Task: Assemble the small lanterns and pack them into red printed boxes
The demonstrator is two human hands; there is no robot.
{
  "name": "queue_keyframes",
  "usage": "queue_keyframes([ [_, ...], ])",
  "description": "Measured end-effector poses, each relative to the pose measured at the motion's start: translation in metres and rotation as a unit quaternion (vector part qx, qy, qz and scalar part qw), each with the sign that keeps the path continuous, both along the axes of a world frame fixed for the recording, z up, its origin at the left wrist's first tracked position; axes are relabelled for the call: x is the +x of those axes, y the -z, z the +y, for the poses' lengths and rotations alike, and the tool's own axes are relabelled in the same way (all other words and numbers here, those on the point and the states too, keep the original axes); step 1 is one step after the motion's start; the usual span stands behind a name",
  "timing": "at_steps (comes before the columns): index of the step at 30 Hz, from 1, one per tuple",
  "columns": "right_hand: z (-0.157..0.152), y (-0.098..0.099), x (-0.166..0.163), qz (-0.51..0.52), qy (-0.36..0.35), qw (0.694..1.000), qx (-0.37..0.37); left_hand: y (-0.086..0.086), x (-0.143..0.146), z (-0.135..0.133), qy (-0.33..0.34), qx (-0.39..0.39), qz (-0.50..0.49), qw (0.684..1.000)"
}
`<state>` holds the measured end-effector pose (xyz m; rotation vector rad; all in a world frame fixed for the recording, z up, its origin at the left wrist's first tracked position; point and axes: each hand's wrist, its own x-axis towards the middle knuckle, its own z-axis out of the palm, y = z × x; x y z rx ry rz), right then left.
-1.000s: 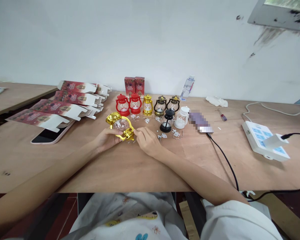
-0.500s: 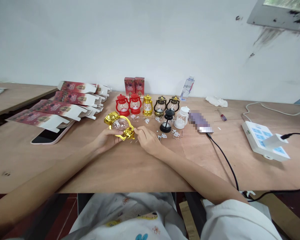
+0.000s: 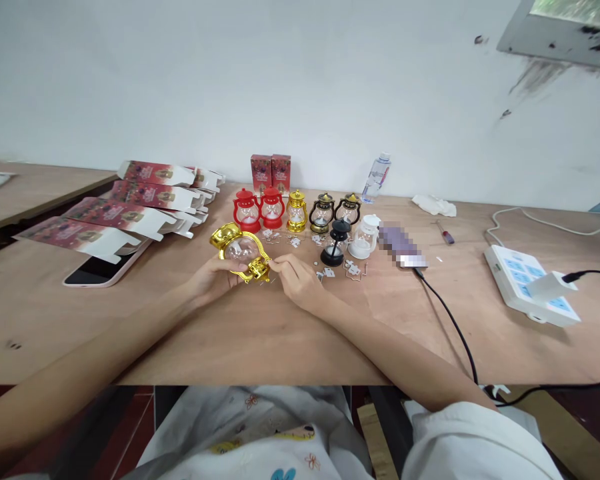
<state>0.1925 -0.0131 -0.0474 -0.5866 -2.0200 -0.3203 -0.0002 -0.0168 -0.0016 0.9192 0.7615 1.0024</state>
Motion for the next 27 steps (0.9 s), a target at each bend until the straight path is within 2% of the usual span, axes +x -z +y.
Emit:
queue_keyframes([
  [7, -0.0005, 0.0001, 0.0013, 0.008, -0.020, 1.000, -0.012, -0.0022, 0.0004, -0.0032, 0.019, 0.027, 0.003, 0.999],
  [15, 0.0005, 0.0034, 0.0033, 0.006, -0.082, 0.995, -0.050, -0.0029, -0.0004, -0.0034, 0.041, 0.038, -0.017, 0.998],
  [27, -0.0047, -0.0006, -0.0027, 0.022, -0.085, 0.996, -0.032, -0.0021, -0.0037, 0.0013, 0.054, 0.032, -0.012, 0.998],
])
